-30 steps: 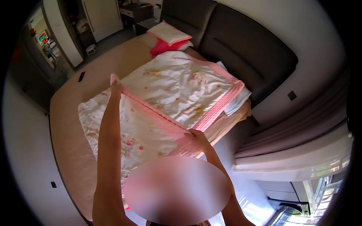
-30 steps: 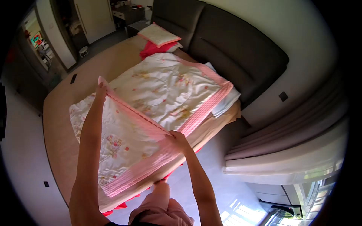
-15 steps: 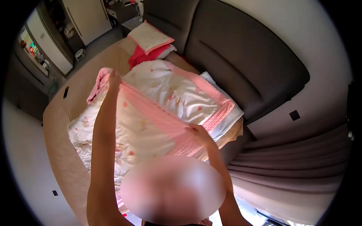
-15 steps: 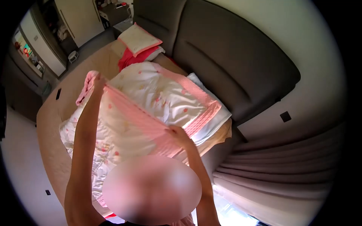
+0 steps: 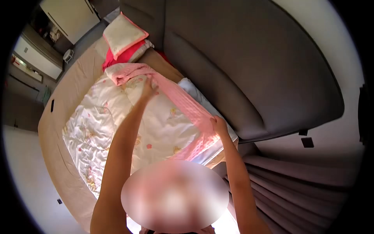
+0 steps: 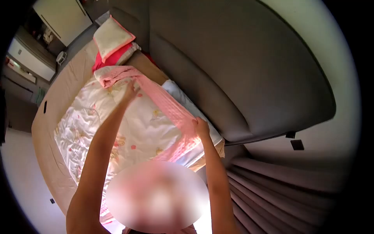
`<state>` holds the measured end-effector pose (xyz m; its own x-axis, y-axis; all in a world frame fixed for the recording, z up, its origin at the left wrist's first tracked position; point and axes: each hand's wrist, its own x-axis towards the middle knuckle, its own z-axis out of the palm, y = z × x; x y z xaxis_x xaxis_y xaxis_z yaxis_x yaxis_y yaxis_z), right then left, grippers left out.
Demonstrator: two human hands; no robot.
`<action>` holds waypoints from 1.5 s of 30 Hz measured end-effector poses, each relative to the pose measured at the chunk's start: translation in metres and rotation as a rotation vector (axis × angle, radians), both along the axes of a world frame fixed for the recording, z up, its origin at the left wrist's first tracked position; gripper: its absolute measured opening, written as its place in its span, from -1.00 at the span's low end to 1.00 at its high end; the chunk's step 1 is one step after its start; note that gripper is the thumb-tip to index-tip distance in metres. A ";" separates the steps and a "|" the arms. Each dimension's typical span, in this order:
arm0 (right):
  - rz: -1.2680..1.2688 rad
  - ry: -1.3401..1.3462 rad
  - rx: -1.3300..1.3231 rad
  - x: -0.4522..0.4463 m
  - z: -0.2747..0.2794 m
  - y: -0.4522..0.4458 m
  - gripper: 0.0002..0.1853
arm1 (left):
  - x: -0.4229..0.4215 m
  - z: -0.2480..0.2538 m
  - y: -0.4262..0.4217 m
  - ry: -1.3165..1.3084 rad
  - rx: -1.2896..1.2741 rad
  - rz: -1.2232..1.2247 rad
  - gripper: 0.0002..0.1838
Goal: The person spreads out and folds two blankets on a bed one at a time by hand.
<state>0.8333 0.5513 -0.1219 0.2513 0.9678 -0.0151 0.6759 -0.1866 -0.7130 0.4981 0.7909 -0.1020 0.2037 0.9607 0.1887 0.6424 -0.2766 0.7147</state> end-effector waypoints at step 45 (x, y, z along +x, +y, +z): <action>0.995 -0.368 -0.284 -0.795 0.019 -0.380 -0.30 | -0.528 -0.109 -0.736 -0.515 -0.689 0.739 -0.21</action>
